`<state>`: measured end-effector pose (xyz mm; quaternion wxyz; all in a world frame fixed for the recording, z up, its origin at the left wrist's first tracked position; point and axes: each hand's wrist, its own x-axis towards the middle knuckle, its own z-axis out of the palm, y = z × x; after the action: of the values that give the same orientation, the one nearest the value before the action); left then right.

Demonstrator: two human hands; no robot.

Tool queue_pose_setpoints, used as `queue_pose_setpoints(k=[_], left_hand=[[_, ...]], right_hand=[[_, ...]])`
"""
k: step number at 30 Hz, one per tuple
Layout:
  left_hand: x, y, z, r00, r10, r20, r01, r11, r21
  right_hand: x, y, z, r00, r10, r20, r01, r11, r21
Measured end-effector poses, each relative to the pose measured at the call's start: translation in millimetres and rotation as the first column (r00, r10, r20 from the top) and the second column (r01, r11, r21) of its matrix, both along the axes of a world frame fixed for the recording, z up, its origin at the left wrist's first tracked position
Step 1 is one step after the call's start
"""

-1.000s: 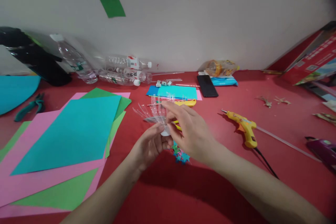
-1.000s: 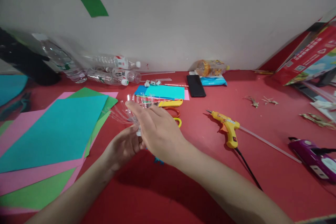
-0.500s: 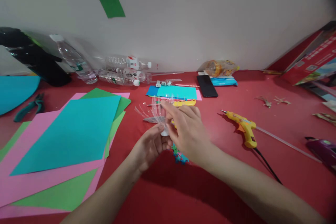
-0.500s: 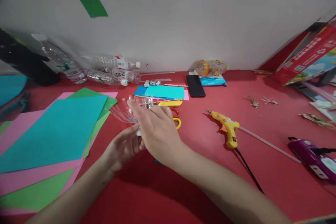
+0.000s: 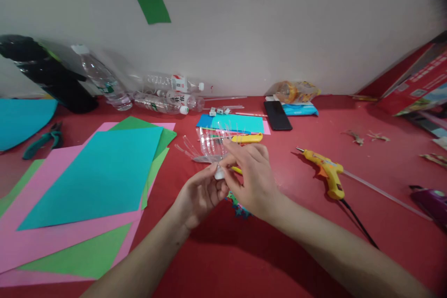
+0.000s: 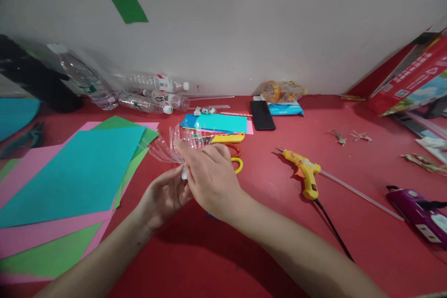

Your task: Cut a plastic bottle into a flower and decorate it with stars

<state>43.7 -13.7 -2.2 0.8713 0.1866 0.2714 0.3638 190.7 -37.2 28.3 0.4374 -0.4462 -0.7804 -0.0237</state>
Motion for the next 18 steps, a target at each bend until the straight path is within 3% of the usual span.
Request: queue_pose_setpoints(k=[7, 14, 18], left_hand=[[4, 2, 1.3, 0.998, 0.001, -0.056, 0.014, 0.961, 0.277], [3, 4, -0.1, 0.986, 0.138, -0.092, -0.094, 0.922, 0.376], [1, 6, 0.4, 0.963, 0.245, -0.113, -0.179, 0.893, 0.412]], right_hand=[[3, 2, 4.0, 0.999, 0.004, -0.043, -0.003, 1.000, 0.026], [4, -2, 10.1, 0.999, 0.019, -0.048, -0.018, 1.000, 0.022], [7, -6, 10.0, 0.976, 0.108, -0.189, -0.119, 0.992, -0.051]])
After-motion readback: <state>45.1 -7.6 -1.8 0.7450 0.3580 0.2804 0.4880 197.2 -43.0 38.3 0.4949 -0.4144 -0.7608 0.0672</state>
